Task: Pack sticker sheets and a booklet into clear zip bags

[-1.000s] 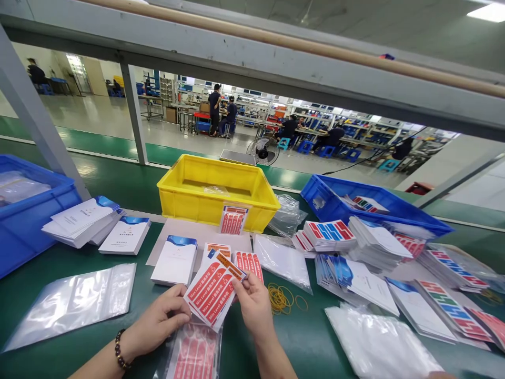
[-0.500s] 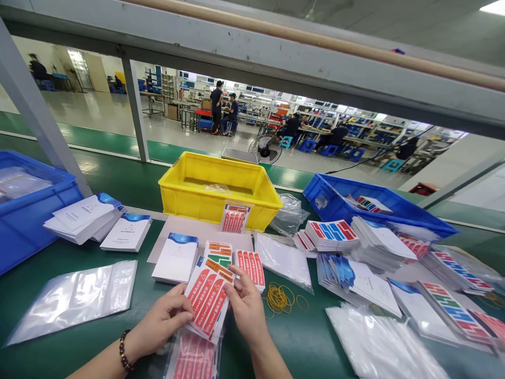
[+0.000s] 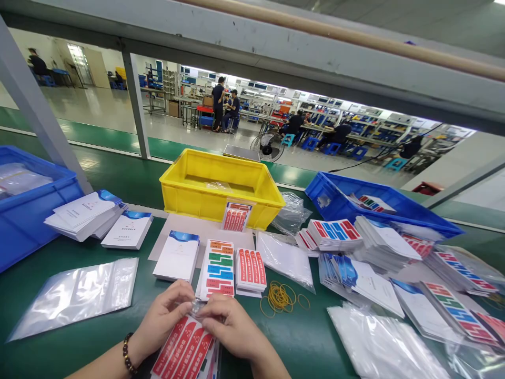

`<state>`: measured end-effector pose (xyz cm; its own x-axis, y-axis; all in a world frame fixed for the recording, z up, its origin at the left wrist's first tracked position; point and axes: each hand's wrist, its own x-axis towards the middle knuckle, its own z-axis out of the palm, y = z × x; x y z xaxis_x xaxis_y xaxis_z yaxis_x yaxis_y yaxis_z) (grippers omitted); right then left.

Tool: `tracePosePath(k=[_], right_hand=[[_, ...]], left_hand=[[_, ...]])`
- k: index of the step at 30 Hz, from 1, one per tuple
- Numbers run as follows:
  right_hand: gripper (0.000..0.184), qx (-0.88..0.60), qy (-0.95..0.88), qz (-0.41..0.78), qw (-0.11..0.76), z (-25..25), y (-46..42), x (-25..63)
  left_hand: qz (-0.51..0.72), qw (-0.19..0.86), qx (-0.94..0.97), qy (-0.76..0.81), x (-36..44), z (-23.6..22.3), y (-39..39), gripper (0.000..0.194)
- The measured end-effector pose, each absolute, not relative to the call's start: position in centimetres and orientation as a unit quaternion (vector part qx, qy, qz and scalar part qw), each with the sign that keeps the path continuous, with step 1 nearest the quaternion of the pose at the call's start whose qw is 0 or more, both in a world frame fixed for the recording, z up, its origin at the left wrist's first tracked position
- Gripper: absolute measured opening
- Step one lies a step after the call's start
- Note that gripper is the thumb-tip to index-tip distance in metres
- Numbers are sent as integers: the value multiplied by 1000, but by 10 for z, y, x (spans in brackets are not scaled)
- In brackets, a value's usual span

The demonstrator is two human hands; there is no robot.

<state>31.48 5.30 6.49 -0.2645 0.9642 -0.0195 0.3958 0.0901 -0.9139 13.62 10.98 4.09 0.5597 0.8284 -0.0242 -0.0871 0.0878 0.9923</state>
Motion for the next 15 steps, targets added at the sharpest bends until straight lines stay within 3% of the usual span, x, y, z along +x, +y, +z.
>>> tracePosePath(k=[5, 12, 15], right_hand=[[24, -562, -598, 436, 369, 58, 54, 317], [21, -535, -655, 423, 327, 62, 54, 314], [17, -515, -681, 407, 324, 70, 52, 314]], left_hand=[[240, 730, 531, 358, 135, 45, 112, 35], [290, 655, 592, 371, 137, 42, 111, 42], [287, 674, 598, 327, 134, 43, 111, 41]])
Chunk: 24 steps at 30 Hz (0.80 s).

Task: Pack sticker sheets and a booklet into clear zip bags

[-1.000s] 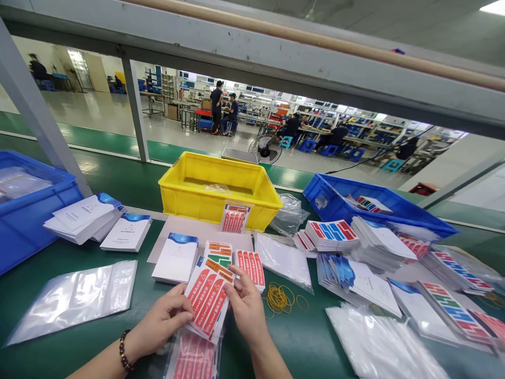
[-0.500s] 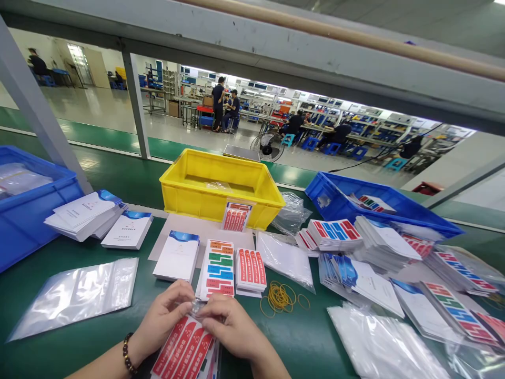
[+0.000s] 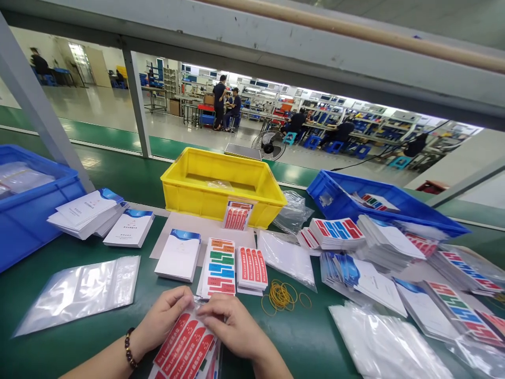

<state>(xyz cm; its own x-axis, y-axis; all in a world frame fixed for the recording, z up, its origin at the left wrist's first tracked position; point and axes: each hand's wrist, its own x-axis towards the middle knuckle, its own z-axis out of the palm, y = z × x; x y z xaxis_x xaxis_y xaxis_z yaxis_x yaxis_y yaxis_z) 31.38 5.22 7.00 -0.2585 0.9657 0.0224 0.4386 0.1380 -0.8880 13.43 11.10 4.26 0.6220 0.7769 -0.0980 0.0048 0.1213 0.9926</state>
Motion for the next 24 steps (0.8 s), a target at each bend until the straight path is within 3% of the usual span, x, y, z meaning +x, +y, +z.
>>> tracePosePath(k=[6, 10, 12, 15, 24], right_hand=[[17, -536, -710, 296, 349, 121, 10, 328], [16, -591, -699, 129, 382, 137, -17, 346], [14, -627, -690, 51, 358, 130, -20, 355], [13, -683, -667, 17, 298, 114, -20, 365], [16, -719, -605, -99, 328, 104, -41, 378]], left_hand=[[278, 766, 545, 198, 126, 37, 111, 66], [299, 703, 601, 232, 124, 39, 111, 58], [306, 676, 619, 255, 123, 41, 112, 54], [310, 658, 634, 262, 123, 41, 113, 49], [295, 651, 640, 283, 123, 44, 115, 43]])
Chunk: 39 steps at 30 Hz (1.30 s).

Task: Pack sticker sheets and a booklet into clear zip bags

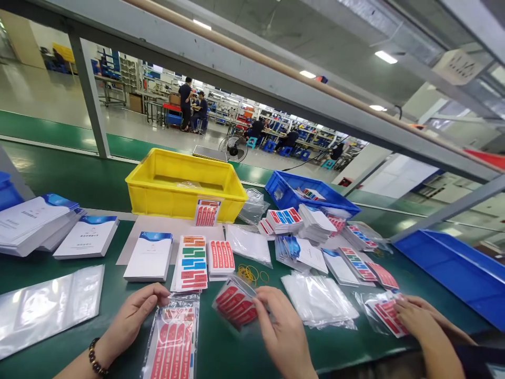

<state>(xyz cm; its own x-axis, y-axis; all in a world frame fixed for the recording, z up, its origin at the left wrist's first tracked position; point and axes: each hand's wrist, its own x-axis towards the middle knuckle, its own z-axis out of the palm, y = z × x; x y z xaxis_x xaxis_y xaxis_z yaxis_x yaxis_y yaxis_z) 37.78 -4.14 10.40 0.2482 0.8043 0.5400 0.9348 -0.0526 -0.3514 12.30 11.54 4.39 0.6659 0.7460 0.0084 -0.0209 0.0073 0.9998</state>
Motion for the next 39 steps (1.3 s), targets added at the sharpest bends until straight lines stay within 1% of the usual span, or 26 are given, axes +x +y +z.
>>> tracePosePath(k=[5, 12, 16, 19, 23, 25, 27, 30, 33, 35, 37, 39], right_hand=[[18, -719, -610, -91, 321, 102, -46, 378], [12, -710, -594, -118, 359, 95, -53, 380], [12, -704, -618, -105, 334, 93, -53, 380], [13, -717, -602, -112, 334, 91, -51, 381], [16, -726, -610, -71, 310, 96, -49, 379], [14, -722, -606, -51, 331, 103, -51, 374], [12, -704, -615, -14, 355, 114, -55, 368], [12, -659, -646, 77, 379, 128, -55, 357], [15, -619, -654, 174, 399, 130, -36, 343], [16, -598, -659, 244, 385, 121, -12, 332], [16, -581, -665, 312, 350, 106, 16, 320], [14, -576, -654, 359, 333, 91, 40, 312]], left_hand=[[294, 638, 648, 295, 124, 45, 115, 41], [282, 612, 675, 302, 125, 48, 115, 39], [284, 602, 682, 303, 126, 49, 115, 37], [287, 602, 682, 301, 125, 48, 116, 35], [285, 603, 682, 301, 125, 48, 115, 34], [284, 607, 680, 296, 125, 48, 115, 34], [282, 617, 675, 289, 125, 47, 114, 34], [282, 642, 655, 283, 126, 44, 115, 35], [286, 691, 608, 266, 125, 41, 116, 42], [282, 723, 584, 240, 125, 39, 117, 52], [271, 740, 576, 217, 124, 39, 119, 61], [258, 737, 583, 224, 124, 41, 120, 57]])
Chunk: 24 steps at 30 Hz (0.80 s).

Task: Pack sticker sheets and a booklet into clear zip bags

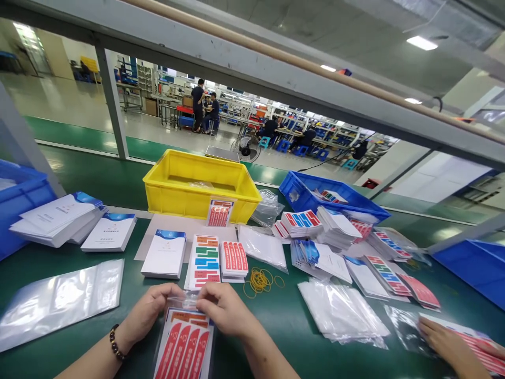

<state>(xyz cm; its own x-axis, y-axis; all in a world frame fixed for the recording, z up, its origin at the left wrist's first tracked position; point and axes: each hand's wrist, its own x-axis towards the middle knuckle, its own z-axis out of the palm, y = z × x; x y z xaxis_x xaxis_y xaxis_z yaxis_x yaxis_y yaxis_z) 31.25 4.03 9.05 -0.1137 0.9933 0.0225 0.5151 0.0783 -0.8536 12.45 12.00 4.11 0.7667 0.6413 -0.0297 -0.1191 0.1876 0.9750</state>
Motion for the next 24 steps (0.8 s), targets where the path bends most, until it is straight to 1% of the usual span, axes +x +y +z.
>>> tracePosePath(k=[3, 5, 7, 9, 11, 12, 14, 17, 21, 24], right_hand=[[13, -578, -635, 387, 337, 73, 60, 310], [11, -573, -618, 404, 355, 66, 63, 312], [2, -565, -599, 422, 380, 61, 61, 315], [14, -560, -581, 431, 404, 57, 58, 317], [25, -560, -567, 433, 422, 53, 55, 317], [26, -563, -561, 434, 425, 51, 55, 317], [22, -572, -550, 436, 425, 50, 56, 316], [6, -588, -537, 441, 414, 50, 58, 313], [12, -598, -558, 406, 408, 53, 58, 309], [14, -599, -587, 369, 401, 56, 58, 305]], left_hand=[[256, 704, 594, 293, 127, 44, 121, 42], [264, 683, 595, 331, 129, 44, 121, 37], [268, 674, 595, 346, 132, 43, 121, 35], [268, 673, 593, 352, 134, 42, 120, 33], [272, 672, 589, 357, 134, 42, 119, 32], [273, 672, 588, 358, 134, 42, 118, 31], [279, 669, 586, 361, 134, 42, 118, 32], [283, 674, 580, 359, 135, 41, 119, 33], [274, 690, 569, 353, 136, 41, 119, 36], [279, 670, 583, 366, 137, 41, 118, 36]])
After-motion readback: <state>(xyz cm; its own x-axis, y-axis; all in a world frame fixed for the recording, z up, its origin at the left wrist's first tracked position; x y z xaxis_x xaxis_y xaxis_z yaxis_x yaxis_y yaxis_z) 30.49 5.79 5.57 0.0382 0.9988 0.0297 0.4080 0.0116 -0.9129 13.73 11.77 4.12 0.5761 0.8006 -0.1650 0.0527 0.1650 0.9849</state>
